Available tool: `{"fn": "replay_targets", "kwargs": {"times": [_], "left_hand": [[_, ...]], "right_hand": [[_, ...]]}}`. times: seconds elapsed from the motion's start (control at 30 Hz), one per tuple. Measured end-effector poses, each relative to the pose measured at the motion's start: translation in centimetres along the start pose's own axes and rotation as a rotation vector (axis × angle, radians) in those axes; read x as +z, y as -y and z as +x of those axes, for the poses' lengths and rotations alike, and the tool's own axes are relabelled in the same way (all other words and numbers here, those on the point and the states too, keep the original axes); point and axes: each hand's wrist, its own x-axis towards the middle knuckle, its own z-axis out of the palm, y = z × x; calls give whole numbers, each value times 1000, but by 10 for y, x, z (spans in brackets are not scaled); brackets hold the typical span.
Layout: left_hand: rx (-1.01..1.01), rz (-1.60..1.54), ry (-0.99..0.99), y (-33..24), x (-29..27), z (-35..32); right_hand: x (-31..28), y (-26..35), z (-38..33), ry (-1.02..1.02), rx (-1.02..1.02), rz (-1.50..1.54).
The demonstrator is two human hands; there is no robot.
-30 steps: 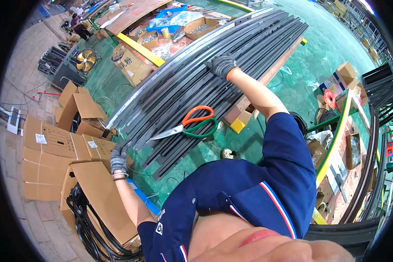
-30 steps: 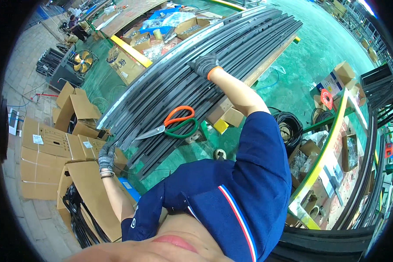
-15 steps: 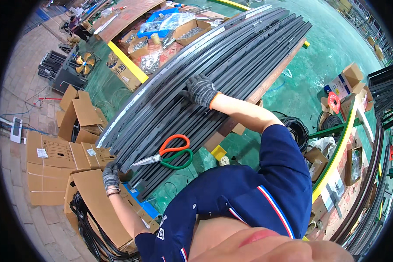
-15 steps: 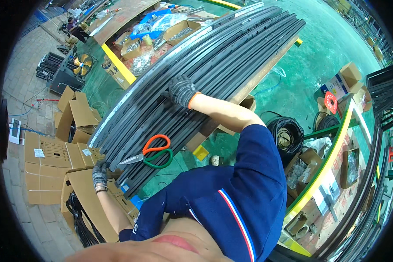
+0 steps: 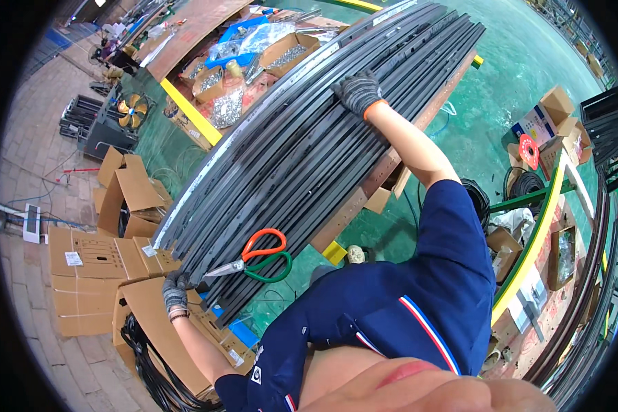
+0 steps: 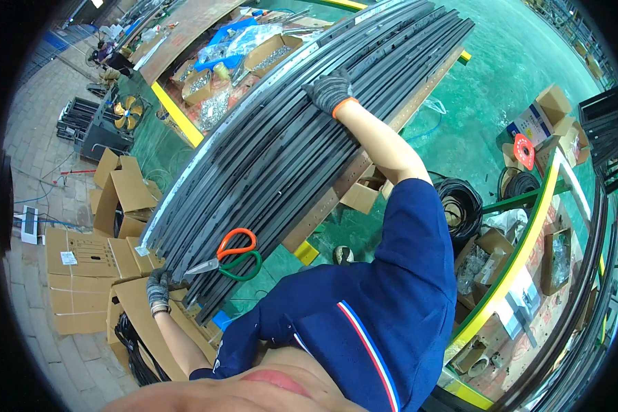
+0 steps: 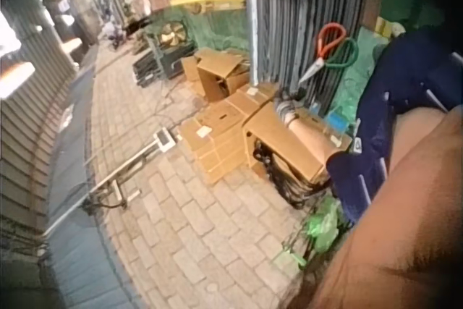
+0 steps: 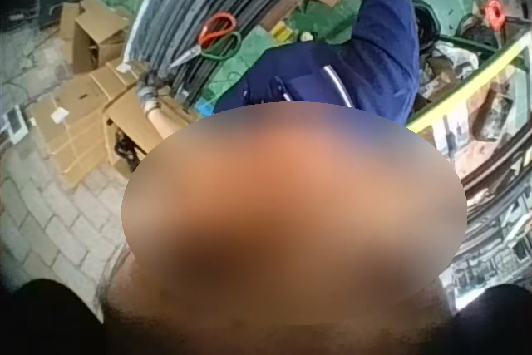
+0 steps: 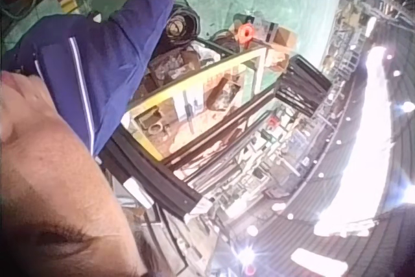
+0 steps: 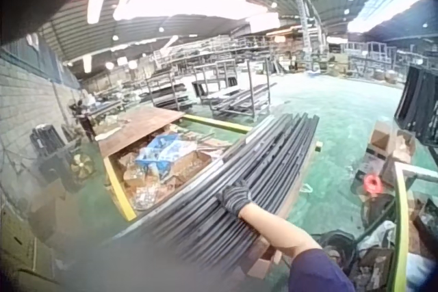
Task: Organizes metal profiles by cutting binding strips and checking documentation on the fabrication floor.
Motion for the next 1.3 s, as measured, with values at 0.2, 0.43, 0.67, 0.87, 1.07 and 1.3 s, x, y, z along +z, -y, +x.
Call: {"fn": "replay_targets", "kwargs": {"times": [0.2, 0.43, 0.67, 0.87, 1.07, 1.3], "left_hand": [[10, -147, -31, 9, 13, 3], [-74, -313, 59, 31, 16, 16], [-15, -266, 33, 54, 17, 20], [12, -229, 6, 34, 16, 14], [-65, -255, 69, 29, 12, 13], [49, -220, 32, 42, 17, 15]], "right_hand": [[19, 70, -30, -98, -155, 56], [3, 57, -25, 49, -130, -29], [-8, -6, 7, 177, 63, -94], [-9, 45, -15, 163, -40, -26], [-5, 43, -19, 93, -47, -15], [8, 0, 1, 14, 22, -27]]}}
